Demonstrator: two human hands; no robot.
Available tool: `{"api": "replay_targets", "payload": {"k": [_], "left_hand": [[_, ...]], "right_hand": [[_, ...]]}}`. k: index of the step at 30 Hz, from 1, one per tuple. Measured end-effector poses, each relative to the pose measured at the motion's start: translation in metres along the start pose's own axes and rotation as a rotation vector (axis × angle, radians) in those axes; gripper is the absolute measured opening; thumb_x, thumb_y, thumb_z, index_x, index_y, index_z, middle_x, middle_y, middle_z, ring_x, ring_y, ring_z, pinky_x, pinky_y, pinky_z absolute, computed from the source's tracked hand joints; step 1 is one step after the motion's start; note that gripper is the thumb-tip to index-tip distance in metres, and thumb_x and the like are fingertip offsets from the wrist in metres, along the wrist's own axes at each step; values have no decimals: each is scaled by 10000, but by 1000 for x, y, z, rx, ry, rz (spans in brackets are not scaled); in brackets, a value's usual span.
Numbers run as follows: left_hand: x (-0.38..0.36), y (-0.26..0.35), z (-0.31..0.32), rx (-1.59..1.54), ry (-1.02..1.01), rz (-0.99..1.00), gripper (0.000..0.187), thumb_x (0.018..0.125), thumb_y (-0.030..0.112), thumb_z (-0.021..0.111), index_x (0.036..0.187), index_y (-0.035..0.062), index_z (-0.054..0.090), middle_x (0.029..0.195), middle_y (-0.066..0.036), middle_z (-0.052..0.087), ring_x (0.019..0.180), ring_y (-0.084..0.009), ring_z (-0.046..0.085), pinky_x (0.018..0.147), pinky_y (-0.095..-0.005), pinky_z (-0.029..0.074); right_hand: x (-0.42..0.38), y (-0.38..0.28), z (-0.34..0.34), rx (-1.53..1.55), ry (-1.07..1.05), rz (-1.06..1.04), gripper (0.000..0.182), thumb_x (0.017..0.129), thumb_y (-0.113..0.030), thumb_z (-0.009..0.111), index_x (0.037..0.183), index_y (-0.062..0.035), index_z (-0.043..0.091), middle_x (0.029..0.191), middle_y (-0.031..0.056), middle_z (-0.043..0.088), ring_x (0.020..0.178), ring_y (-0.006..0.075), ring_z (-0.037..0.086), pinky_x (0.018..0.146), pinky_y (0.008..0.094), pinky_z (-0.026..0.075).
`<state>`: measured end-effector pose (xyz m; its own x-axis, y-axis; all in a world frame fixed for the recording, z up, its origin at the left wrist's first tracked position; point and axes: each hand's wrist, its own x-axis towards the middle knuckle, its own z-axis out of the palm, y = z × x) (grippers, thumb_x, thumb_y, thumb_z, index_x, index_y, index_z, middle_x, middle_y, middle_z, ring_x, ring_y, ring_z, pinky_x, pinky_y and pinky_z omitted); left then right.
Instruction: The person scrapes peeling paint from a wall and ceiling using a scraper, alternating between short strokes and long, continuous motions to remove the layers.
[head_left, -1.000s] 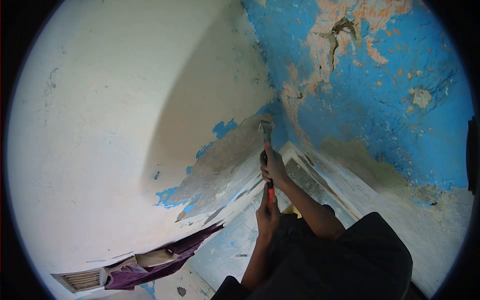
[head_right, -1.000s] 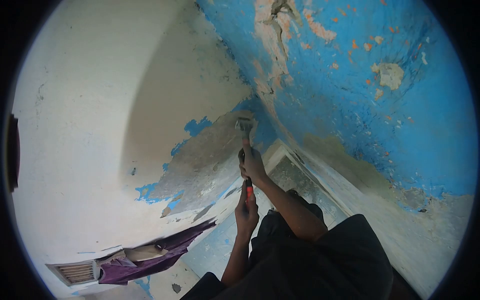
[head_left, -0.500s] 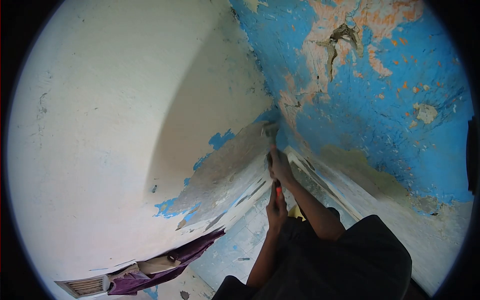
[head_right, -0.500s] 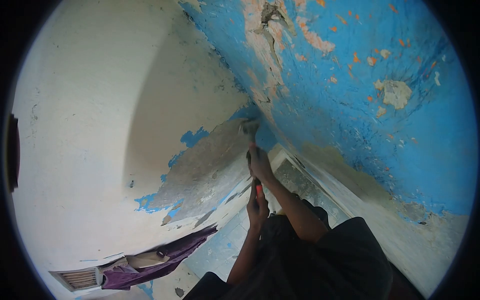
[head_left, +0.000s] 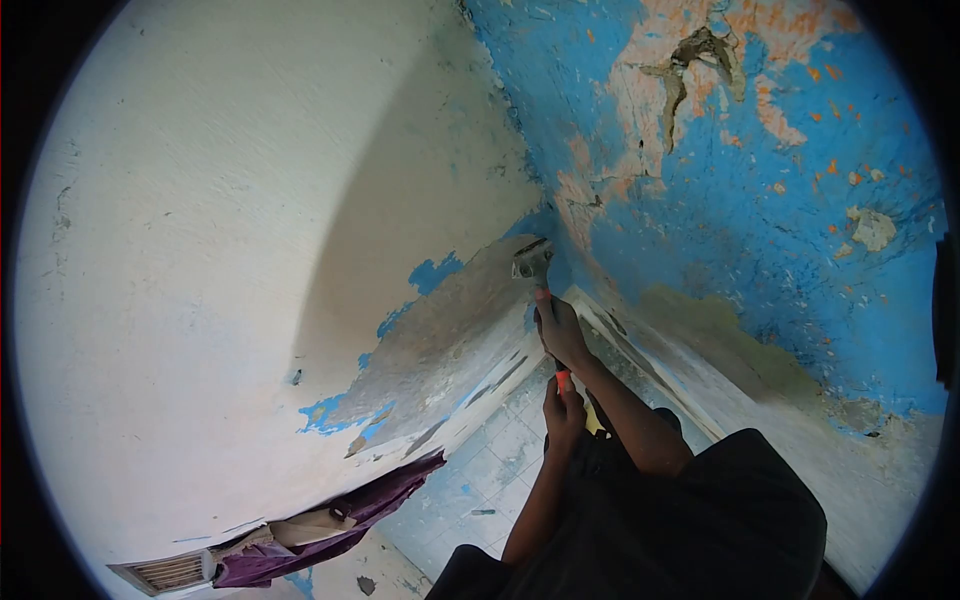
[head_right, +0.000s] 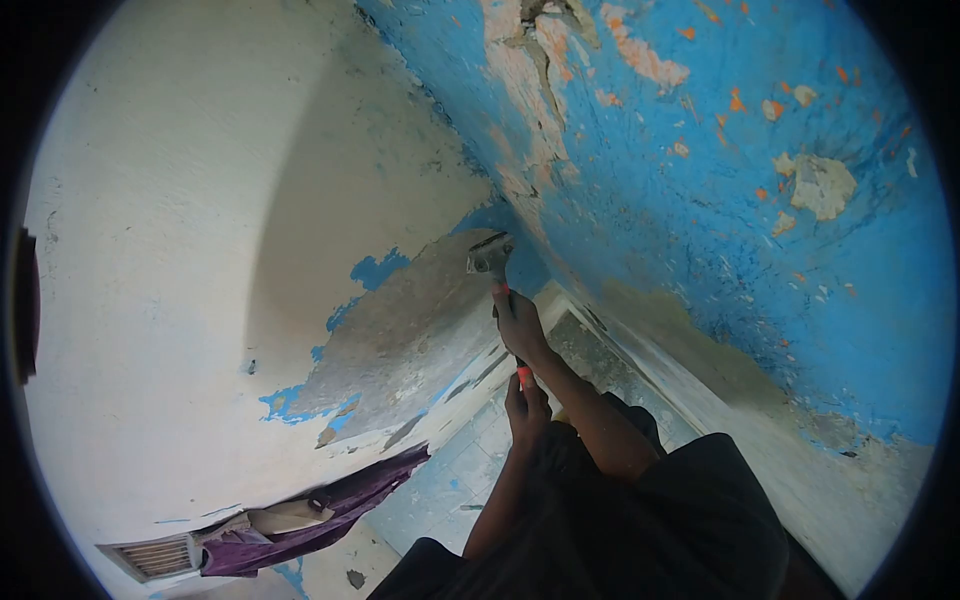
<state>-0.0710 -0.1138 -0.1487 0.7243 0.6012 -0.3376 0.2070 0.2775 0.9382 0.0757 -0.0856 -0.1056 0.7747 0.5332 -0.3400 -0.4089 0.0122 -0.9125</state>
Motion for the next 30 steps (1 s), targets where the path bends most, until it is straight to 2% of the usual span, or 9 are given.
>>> {"api": "replay_targets", "payload": {"k": [1, 4, 7, 10, 12, 15, 16, 23, 30], "left_hand": [[1, 0, 2, -17, -7, -20, 273, 969, 272, 450, 1016, 8, 500, 601, 22, 458, 497, -46, 407, 452, -226, 323], [8, -21, 0, 1, -34, -52, 315, 970, 323, 441, 929, 17, 505, 595, 13, 471, 488, -54, 425, 441, -233, 333], [31, -32, -1, 83, -22, 24, 376, 969, 371, 429, 855, 22, 509, 589, 2, 487, 489, -63, 449, 434, -245, 346], [34, -29, 1, 123, -40, 57, 408, 969, 387, 424, 809, 21, 506, 587, -11, 502, 486, -69, 459, 433, -254, 351], [31, -31, 2, 144, -43, 71, 413, 970, 377, 426, 773, 19, 486, 562, -15, 495, 470, -78, 461, 429, -261, 358], [25, -45, 8, -12, -61, 7, 404, 971, 366, 430, 767, 22, 479, 546, -14, 493, 465, -89, 479, 424, -259, 362], [27, -43, 10, -69, -43, -31, 369, 944, 325, 499, 735, 21, 501, 531, -19, 499, 444, -101, 485, 404, -256, 354], [32, -30, 18, -7, -26, -273, 317, 847, 245, 611, 635, 25, 529, 532, -41, 533, 416, -105, 475, 385, -262, 332], [53, -26, 16, 220, 29, -78, 357, 814, 273, 652, 659, -32, 550, 577, -90, 588, 511, -148, 568, 447, -311, 417]], "right_hand": [[-3, -2, -1, -8, -2, 33, 519, 957, -475, 407, 662, -52, 467, 501, -1, 391, 429, 111, 401, 427, 288, 339], [8, 22, 3, -132, 85, -246, 518, 947, -507, 401, 653, -84, 442, 467, -39, 363, 361, 65, 362, 363, 242, 291], [16, 16, 3, -119, 97, -284, 514, 953, -486, 408, 651, -71, 447, 487, -30, 377, 410, 66, 374, 409, 237, 303], [19, -2, -2, -134, 87, -295, 471, 966, -412, 426, 764, 5, 509, 573, 65, 460, 541, 149, 415, 536, 311, 372], [15, 12, -2, -205, 76, -259, 470, 965, -409, 428, 770, 10, 513, 573, 74, 460, 545, 149, 411, 534, 315, 371], [6, 18, -5, -296, 65, -259, 466, 963, -406, 437, 778, 14, 519, 564, 82, 453, 539, 153, 407, 530, 323, 370], [8, 15, -4, -323, 63, -270, 464, 961, -405, 442, 780, 15, 521, 559, 85, 450, 535, 155, 405, 528, 325, 370], [6, 16, -4, -323, 74, -330, 434, 955, -381, 468, 796, 18, 534, 535, 92, 434, 514, 150, 399, 515, 322, 365], [10, -9, 2, -293, 109, -464, 406, 949, -359, 484, 818, 19, 553, 521, 125, 459, 466, 179, 410, 482, 338, 361]]}}
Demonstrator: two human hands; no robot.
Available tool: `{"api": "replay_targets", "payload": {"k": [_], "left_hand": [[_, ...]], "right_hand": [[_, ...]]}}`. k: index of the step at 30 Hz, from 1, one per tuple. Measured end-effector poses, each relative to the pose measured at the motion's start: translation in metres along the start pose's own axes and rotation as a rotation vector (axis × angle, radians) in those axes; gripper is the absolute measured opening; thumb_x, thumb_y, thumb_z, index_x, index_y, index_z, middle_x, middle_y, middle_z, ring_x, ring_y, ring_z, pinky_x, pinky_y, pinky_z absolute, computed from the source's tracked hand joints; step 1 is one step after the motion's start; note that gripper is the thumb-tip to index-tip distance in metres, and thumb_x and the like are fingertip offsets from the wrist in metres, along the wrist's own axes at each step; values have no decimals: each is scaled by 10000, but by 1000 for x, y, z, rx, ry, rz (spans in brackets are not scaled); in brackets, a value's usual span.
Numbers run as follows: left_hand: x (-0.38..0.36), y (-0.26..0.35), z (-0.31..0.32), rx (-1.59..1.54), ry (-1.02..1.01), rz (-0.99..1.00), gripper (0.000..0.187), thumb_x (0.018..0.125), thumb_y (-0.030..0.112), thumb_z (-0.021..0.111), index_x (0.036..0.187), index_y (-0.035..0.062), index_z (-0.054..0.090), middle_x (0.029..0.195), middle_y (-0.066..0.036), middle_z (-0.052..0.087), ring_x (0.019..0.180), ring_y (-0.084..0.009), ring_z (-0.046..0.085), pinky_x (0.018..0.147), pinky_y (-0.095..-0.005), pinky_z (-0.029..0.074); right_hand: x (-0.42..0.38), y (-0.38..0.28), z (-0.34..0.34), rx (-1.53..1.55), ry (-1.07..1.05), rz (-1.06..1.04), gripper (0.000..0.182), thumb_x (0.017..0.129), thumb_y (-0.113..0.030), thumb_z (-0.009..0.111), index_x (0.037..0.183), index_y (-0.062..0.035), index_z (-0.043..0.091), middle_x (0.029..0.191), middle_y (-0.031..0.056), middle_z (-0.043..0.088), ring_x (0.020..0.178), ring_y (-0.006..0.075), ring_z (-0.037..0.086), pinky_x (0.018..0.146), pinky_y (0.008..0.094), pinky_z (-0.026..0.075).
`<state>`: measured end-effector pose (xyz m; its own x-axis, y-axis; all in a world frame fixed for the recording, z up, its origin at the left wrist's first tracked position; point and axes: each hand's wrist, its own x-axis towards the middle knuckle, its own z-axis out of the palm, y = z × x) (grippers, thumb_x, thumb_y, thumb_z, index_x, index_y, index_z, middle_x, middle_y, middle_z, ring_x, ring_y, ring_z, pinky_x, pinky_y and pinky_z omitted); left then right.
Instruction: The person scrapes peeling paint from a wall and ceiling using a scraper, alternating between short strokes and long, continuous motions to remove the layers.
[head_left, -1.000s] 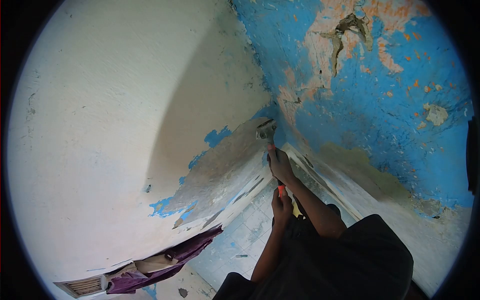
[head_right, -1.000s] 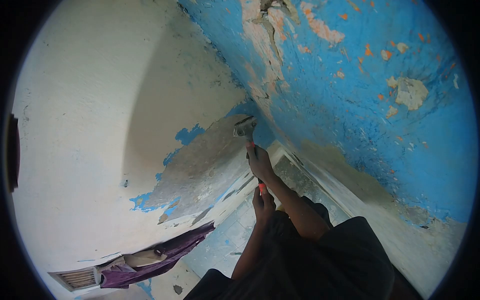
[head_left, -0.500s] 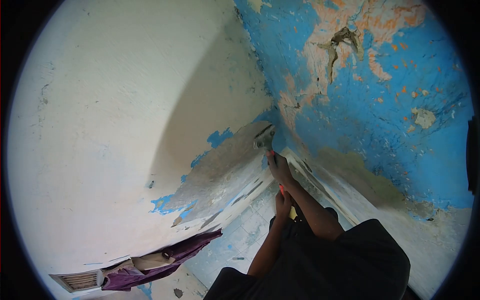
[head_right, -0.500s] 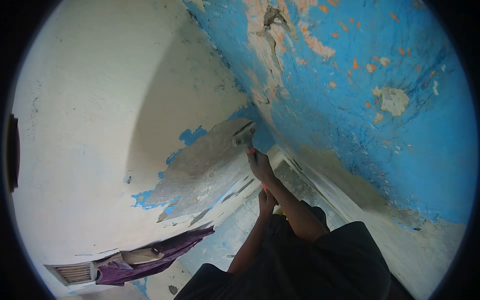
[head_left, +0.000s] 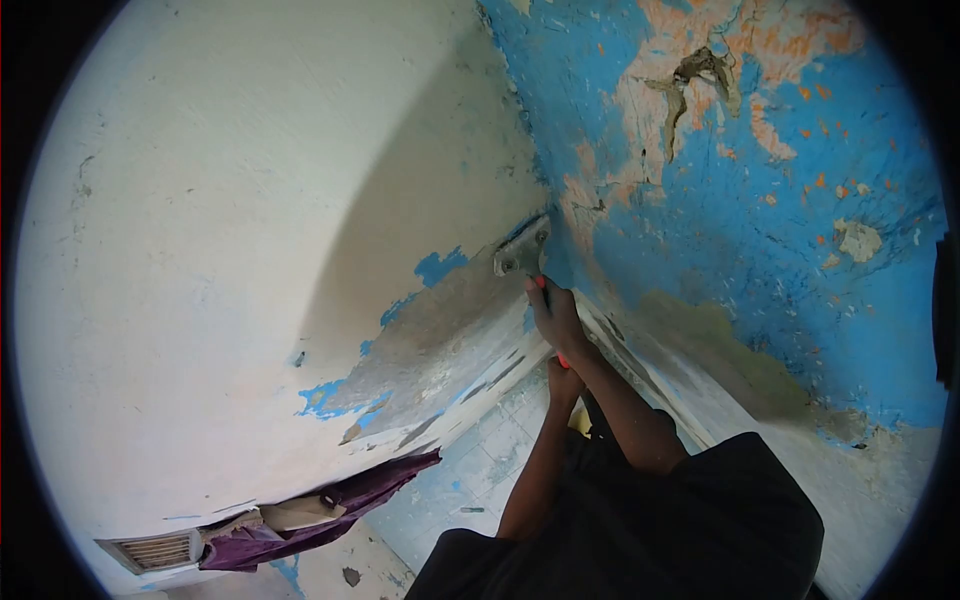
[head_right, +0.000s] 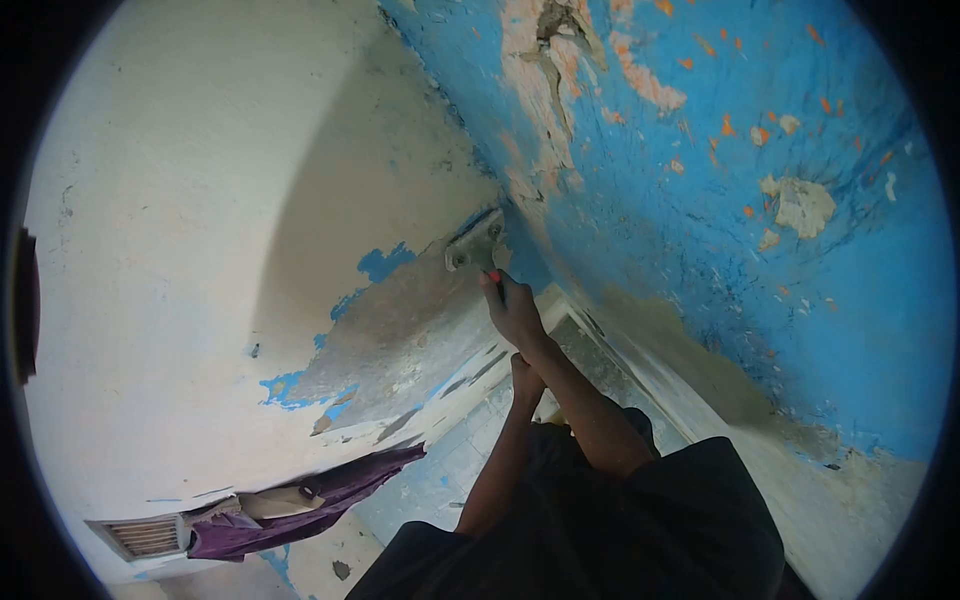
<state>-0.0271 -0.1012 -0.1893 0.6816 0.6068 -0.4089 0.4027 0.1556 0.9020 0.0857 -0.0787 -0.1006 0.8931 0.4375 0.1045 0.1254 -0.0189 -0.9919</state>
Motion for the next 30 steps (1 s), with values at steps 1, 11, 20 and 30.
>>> {"api": "replay_targets", "payload": {"k": [1, 11, 20, 30], "left_hand": [[8, 1, 0, 10, -26, 20, 365, 807, 277, 657, 667, -45, 555, 590, -102, 600, 530, -155, 583, 461, -319, 431], [-3, 32, -1, 11, -24, 40, 358, 813, 280, 646, 673, -41, 569, 599, -100, 605, 527, -145, 584, 462, -308, 430], [-36, 40, 2, -66, 6, -76, 362, 860, 271, 587, 659, -28, 556, 559, -70, 570, 465, -134, 537, 413, -299, 380], [-53, 20, -6, -35, 25, -184, 346, 849, 254, 545, 616, -3, 542, 516, -60, 540, 424, -129, 508, 406, -299, 360]], "right_hand": [[6, -4, 0, -9, -11, -7, 401, 949, -355, 484, 822, 18, 555, 519, 129, 462, 459, 184, 410, 477, 341, 360], [10, -31, -6, -32, -77, 22, 418, 948, -364, 485, 809, 26, 539, 520, 111, 447, 480, 179, 420, 493, 331, 360], [-4, -31, -8, 27, -98, 62, 468, 953, -401, 463, 753, 21, 496, 560, 55, 416, 553, 135, 384, 531, 313, 363], [-12, -20, -6, 87, -137, 208, 509, 953, -456, 430, 682, -29, 487, 549, 20, 423, 524, 126, 406, 515, 302, 360]]}}
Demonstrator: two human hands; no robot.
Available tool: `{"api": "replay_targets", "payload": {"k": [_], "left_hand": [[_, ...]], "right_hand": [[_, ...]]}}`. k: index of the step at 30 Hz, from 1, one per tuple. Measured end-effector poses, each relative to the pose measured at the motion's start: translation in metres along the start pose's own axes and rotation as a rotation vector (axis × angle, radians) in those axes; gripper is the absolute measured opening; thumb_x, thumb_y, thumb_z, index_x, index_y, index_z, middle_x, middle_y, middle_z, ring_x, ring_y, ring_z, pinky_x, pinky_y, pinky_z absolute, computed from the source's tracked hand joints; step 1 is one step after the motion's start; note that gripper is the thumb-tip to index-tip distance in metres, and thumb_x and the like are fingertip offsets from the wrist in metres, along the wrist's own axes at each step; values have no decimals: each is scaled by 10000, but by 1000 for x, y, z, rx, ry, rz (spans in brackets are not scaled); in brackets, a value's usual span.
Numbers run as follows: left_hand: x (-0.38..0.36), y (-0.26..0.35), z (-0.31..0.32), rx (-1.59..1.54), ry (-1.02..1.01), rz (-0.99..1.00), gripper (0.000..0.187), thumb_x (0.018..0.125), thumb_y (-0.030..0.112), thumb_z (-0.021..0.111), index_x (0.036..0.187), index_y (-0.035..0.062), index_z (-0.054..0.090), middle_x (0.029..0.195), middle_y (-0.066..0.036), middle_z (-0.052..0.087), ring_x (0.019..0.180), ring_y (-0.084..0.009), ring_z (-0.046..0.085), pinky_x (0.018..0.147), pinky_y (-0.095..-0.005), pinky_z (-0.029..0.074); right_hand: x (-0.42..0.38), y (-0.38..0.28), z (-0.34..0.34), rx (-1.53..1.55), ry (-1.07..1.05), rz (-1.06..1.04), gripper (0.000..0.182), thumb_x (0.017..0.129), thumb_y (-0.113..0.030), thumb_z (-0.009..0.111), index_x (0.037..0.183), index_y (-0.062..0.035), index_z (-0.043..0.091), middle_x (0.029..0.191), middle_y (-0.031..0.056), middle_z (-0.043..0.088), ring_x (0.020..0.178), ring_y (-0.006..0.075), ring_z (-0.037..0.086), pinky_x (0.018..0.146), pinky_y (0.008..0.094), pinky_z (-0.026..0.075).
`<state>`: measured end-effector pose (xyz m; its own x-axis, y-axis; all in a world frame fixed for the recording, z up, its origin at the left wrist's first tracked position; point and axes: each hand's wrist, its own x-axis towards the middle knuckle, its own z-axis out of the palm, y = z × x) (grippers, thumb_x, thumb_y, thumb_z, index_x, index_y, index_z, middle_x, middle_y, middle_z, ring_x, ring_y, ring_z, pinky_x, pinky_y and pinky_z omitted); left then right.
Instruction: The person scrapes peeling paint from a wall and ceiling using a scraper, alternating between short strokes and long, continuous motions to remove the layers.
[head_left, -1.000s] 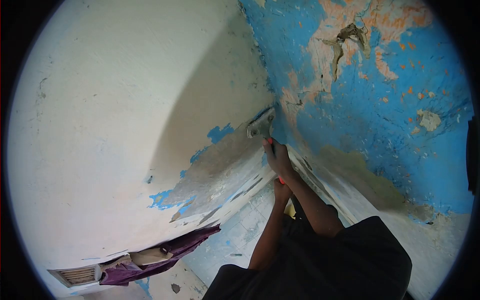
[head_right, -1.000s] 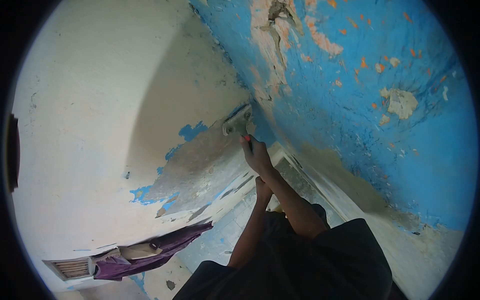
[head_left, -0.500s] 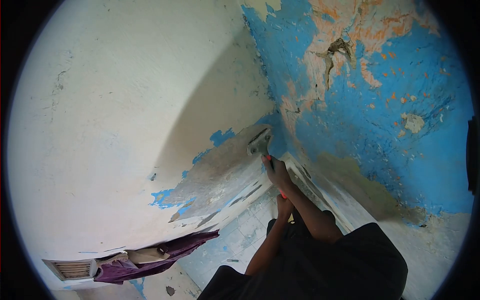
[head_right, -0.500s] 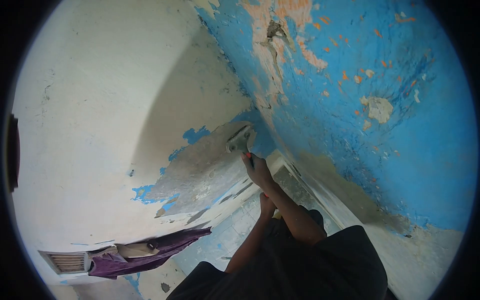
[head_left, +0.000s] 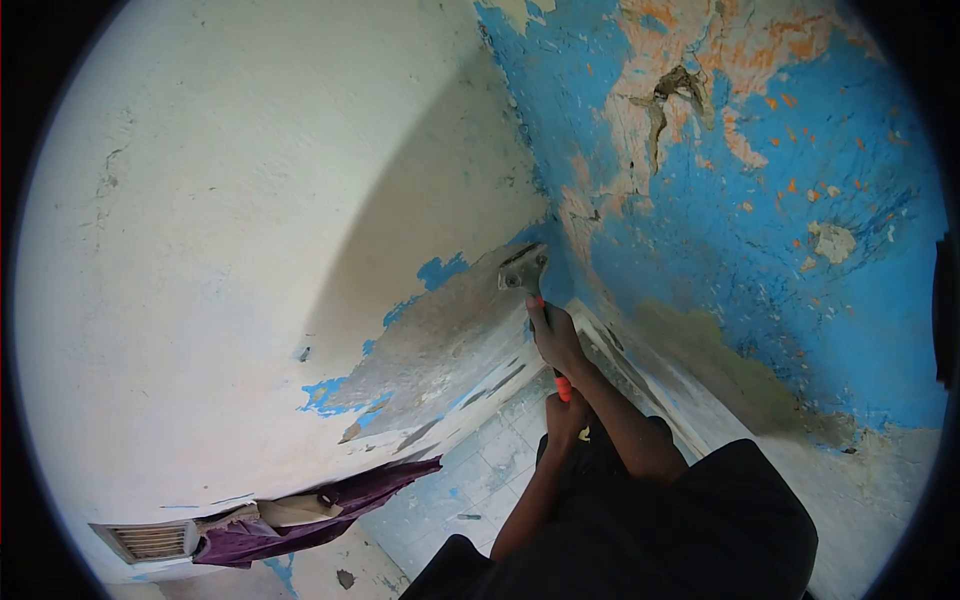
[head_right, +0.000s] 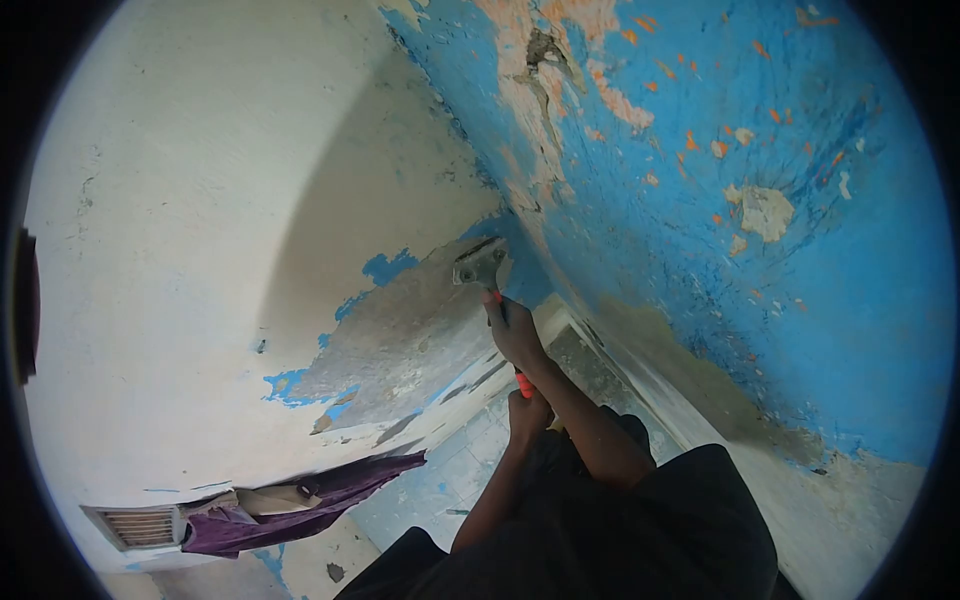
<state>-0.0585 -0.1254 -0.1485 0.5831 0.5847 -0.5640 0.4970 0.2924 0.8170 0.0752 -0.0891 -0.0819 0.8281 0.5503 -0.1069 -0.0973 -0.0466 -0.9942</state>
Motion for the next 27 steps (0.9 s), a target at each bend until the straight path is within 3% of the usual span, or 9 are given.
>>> {"api": "replay_targets", "payload": {"k": [11, 17, 21, 27], "left_hand": [[14, -9, -1, 68, 10, 7, 406, 844, 308, 547, 651, -49, 558, 535, -83, 562, 475, -160, 550, 446, -340, 400], [6, 10, 0, 96, 35, -14, 383, 845, 299, 548, 654, -32, 566, 539, -86, 564, 463, -154, 549, 433, -327, 394], [6, -9, 2, 6, -12, -31, 363, 843, 282, 541, 669, -35, 567, 546, -93, 566, 484, -162, 562, 451, -333, 401], [6, 0, -6, 131, 43, 25, 320, 832, 244, 532, 662, -27, 555, 535, -86, 553, 475, -160, 557, 451, -336, 410]], "right_hand": [[2, 4, 4, -8, 49, -50, 509, 953, -443, 444, 660, -29, 474, 547, 17, 430, 518, 122, 414, 514, 293, 361], [7, -6, 4, 10, 43, -77, 508, 951, -444, 450, 649, -35, 466, 551, 10, 426, 516, 115, 402, 514, 286, 357], [-7, 12, 7, -28, 16, -47, 511, 950, -446, 450, 646, -35, 462, 541, 8, 417, 513, 111, 396, 510, 285, 353], [0, -5, 7, -14, 24, -43, 512, 948, -450, 451, 647, -37, 467, 528, 8, 411, 506, 116, 415, 501, 293, 356]]}}
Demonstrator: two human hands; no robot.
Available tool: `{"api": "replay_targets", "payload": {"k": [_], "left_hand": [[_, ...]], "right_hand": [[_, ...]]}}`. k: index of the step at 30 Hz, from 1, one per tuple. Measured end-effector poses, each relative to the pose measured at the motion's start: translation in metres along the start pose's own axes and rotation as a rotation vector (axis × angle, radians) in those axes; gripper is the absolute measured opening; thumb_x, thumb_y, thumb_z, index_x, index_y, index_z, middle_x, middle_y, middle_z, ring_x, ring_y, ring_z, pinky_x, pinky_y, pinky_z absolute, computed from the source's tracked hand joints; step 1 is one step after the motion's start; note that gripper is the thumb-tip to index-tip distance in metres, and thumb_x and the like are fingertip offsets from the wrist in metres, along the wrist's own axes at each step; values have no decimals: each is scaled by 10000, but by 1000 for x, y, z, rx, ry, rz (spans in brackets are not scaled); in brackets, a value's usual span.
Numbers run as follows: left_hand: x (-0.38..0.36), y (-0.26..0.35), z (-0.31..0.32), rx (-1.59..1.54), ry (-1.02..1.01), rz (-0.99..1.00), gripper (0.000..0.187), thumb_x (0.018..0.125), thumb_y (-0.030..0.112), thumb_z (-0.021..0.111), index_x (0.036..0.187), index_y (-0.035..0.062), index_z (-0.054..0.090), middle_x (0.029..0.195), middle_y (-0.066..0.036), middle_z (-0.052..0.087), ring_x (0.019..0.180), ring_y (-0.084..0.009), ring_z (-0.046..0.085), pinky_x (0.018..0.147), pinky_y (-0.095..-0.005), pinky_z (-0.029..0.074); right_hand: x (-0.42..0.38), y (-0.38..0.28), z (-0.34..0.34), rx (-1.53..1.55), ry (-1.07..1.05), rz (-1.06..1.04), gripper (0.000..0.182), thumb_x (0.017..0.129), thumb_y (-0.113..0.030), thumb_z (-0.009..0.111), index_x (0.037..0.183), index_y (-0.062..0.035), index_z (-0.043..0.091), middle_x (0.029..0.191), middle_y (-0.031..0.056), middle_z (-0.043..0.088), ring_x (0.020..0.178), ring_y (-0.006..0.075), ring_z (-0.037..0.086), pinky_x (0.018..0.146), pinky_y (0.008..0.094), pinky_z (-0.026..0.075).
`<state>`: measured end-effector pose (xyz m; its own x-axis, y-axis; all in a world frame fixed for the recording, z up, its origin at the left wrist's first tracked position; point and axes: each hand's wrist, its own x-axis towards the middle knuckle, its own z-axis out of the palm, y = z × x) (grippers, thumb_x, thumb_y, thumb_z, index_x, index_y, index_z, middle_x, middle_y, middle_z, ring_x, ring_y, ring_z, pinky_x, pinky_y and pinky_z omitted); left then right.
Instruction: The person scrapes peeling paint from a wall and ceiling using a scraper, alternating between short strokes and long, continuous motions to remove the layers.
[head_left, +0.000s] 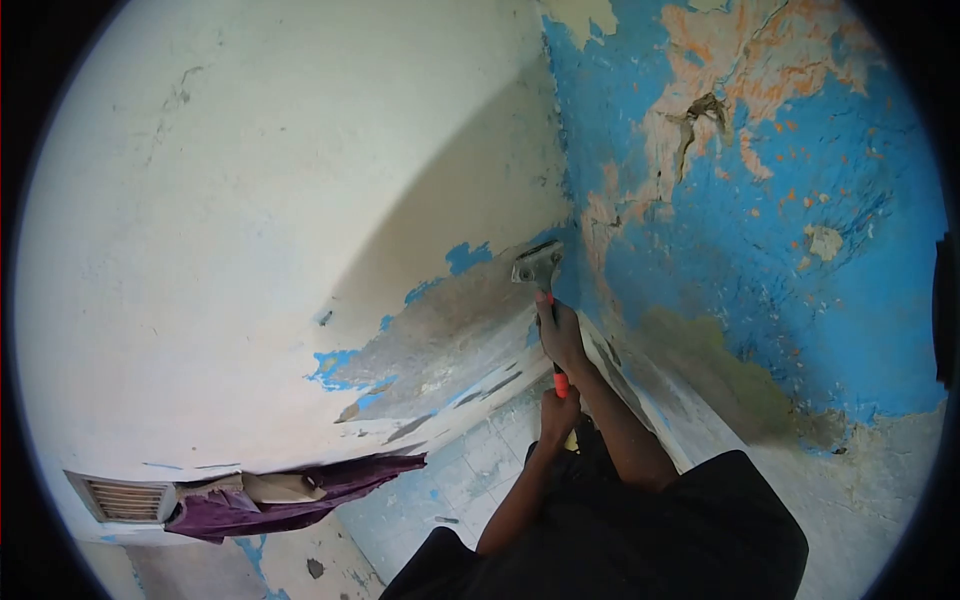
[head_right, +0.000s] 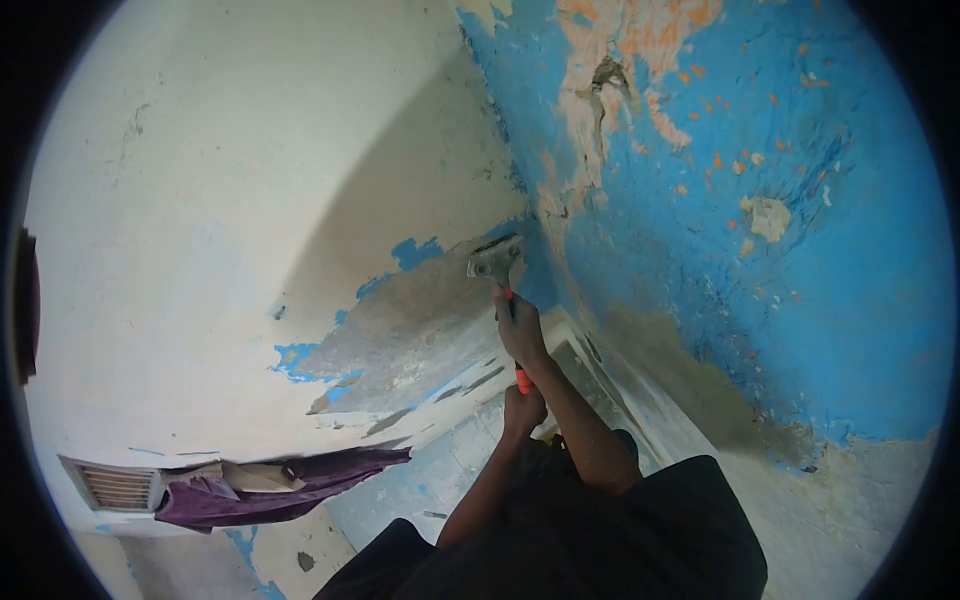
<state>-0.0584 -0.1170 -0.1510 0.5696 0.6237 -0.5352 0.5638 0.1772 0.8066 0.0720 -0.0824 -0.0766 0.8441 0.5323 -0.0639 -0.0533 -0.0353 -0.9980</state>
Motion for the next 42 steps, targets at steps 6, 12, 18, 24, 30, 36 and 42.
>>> {"api": "replay_targets", "payload": {"k": [6, 12, 18, 24, 30, 36, 42], "left_hand": [[8, -8, 2, -133, -25, 8, 300, 817, 221, 528, 652, -29, 543, 524, -84, 542, 458, -161, 545, 442, -341, 410], [-9, -3, 4, -174, -15, 11, 294, 817, 208, 529, 626, -15, 524, 497, -73, 521, 419, -161, 523, 420, -331, 399], [-14, 16, -10, -184, -62, 8, 287, 819, 209, 534, 638, -13, 515, 502, -63, 515, 419, -156, 515, 409, -317, 383], [-8, 26, -14, -183, -69, 28, 277, 818, 213, 531, 641, 1, 514, 499, -53, 501, 410, -145, 501, 403, -316, 377], [-14, 7, 5, -246, -75, 21, 287, 813, 226, 544, 647, -7, 518, 492, -52, 500, 409, -150, 506, 404, -322, 377], [-12, 26, 3, -202, -42, 36, 276, 807, 212, 555, 636, -1, 512, 498, -49, 501, 403, -148, 501, 394, -318, 373], [-3, 22, 9, -284, -67, 45, 286, 817, 215, 550, 639, -3, 502, 496, -54, 497, 399, -147, 497, 387, -319, 370]], "right_hand": [[7, 12, 4, 4, -9, 1, 524, 948, -447, 442, 675, -4, 503, 540, 60, 466, 517, 153, 457, 517, 327, 376], [-5, 23, 11, 3, 15, -44, 513, 939, -477, 454, 624, -72, 451, 476, -21, 392, 392, 82, 390, 395, 265, 320], [-5, -3, 8, 26, -13, -13, 520, 945, -450, 454, 644, -27, 476, 511, 18, 418, 471, 115, 417, 468, 296, 351], [8, 7, 16, 13, 4, -71, 519, 943, -458, 456, 642, -36, 470, 509, 8, 417, 453, 96, 404, 446, 284, 345], [-3, 16, 9, -52, 41, -151, 520, 921, -510, 467, 625, -83, 443, 469, -18, 397, 352, 83, 377, 340, 261, 285], [6, -5, -1, -2, -42, 23, 524, 943, -428, 473, 641, 0, 467, 522, 41, 422, 508, 135, 392, 499, 317, 352], [11, -6, -2, 20, -66, 55, 519, 945, -427, 469, 634, -11, 464, 527, 31, 419, 509, 133, 401, 502, 317, 351]]}}
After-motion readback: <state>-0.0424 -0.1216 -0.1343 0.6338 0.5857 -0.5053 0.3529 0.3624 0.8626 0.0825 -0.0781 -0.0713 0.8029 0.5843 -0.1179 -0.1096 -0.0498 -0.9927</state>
